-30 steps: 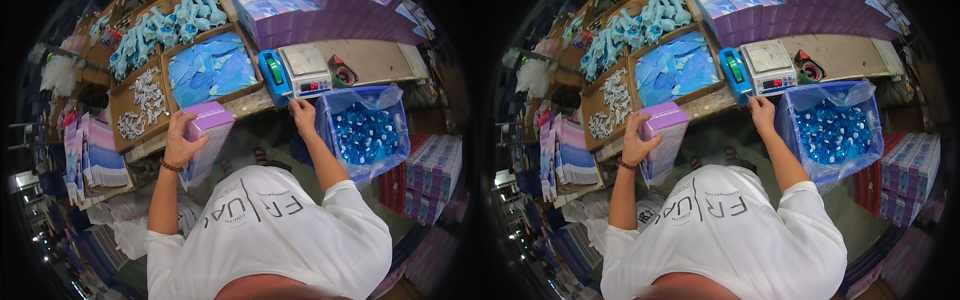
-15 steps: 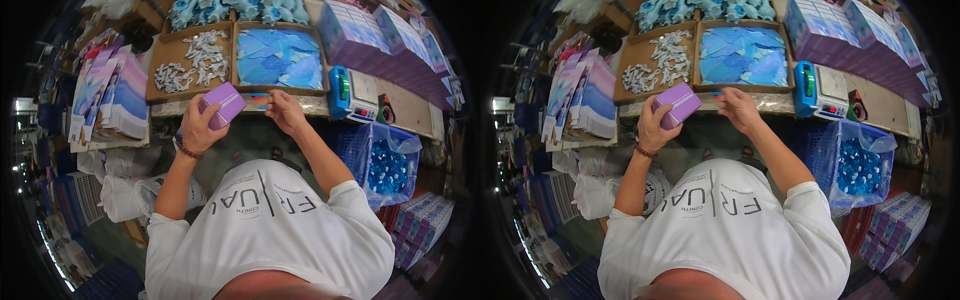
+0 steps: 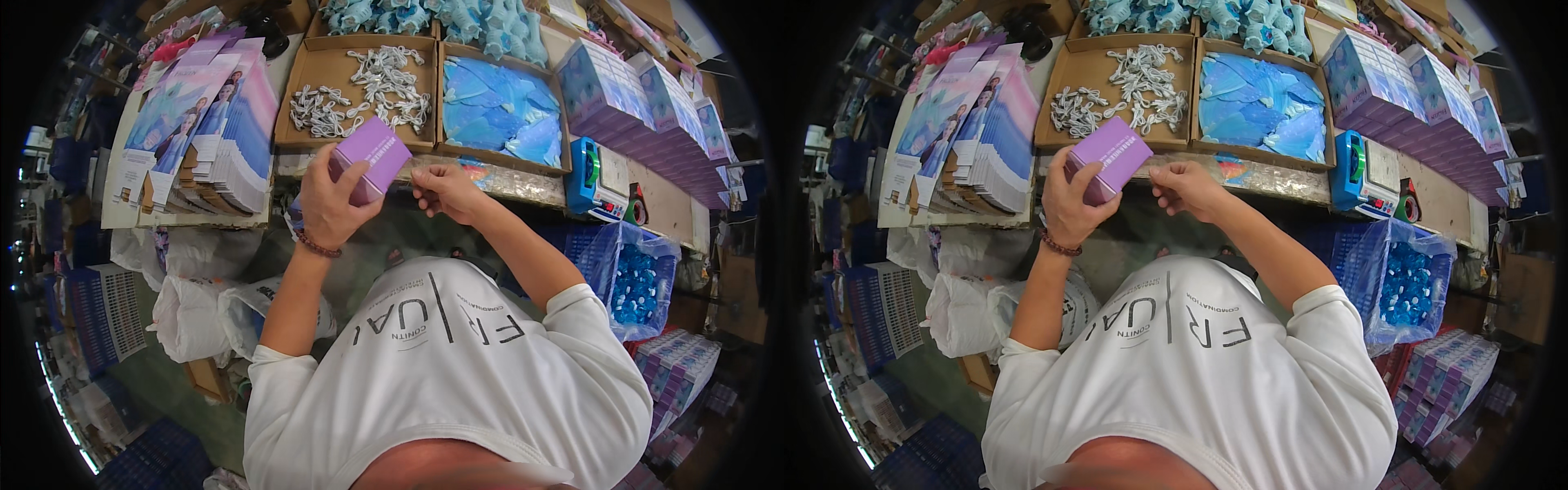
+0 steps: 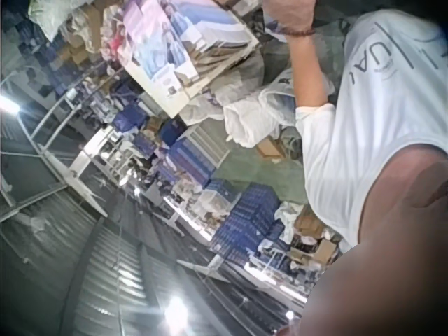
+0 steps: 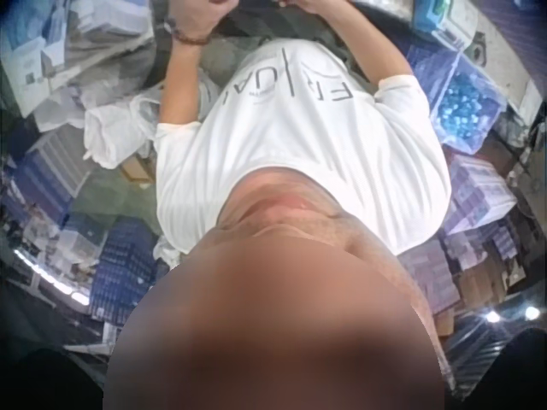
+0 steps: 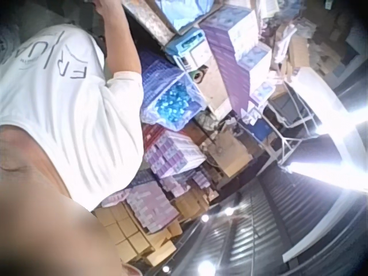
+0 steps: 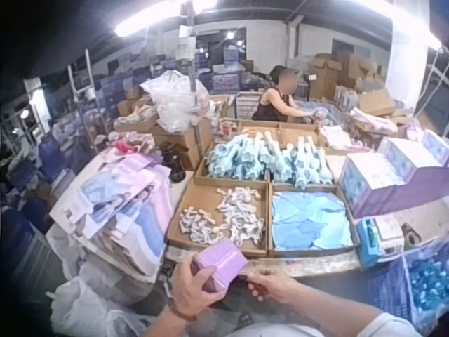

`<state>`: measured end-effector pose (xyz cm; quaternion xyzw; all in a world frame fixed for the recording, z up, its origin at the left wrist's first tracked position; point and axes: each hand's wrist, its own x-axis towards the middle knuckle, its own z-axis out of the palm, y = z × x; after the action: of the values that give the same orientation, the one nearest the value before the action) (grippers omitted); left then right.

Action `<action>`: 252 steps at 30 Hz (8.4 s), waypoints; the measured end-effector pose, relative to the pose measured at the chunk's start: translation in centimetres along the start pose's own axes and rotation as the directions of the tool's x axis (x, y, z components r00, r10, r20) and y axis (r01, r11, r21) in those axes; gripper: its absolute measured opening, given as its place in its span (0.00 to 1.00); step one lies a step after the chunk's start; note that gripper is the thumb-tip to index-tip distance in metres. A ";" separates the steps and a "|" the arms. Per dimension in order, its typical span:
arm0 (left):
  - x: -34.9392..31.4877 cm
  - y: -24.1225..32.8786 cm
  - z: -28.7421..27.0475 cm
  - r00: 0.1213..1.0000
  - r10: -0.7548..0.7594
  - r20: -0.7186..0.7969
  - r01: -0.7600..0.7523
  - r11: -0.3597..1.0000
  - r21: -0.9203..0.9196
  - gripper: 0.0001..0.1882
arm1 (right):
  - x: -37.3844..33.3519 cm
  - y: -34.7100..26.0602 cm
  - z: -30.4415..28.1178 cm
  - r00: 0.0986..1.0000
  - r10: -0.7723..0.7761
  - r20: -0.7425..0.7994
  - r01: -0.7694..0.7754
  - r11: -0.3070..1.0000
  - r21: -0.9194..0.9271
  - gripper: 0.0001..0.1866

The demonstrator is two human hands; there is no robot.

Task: The person repeatedly assembles small kits by folding flat boxes, inserting a blue plastic toy and a blue paper insert, and closing the box. The finished boxes are stacked on the table.

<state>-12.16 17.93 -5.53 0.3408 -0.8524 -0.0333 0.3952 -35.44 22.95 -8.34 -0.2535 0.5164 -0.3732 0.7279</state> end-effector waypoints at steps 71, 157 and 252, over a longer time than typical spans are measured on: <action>3.3 -3.3 3.3 0.611 -0.790 -0.054 0.155 0.187 -0.970 0.29 | 1.0 -10.2 -0.5 0.768 -0.623 0.148 0.344 0.205 -0.916 0.54; 13.2 21.3 23.0 0.804 0.277 0.525 0.042 0.856 -0.516 0.31 | -29.7 25.9 -56.4 0.169 -0.249 -0.954 -0.492 0.817 -0.300 0.30; 9.6 9.2 16.6 0.957 0.257 0.137 -0.070 0.659 -0.749 0.48 | -14.5 -11.2 -13.0 0.617 -0.708 0.344 0.461 -0.030 -0.887 0.17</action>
<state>-33.21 15.60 -7.65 0.0679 -0.8334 -0.3772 0.3982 -53.56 28.20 3.85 -0.7751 0.5414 -0.2939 0.1407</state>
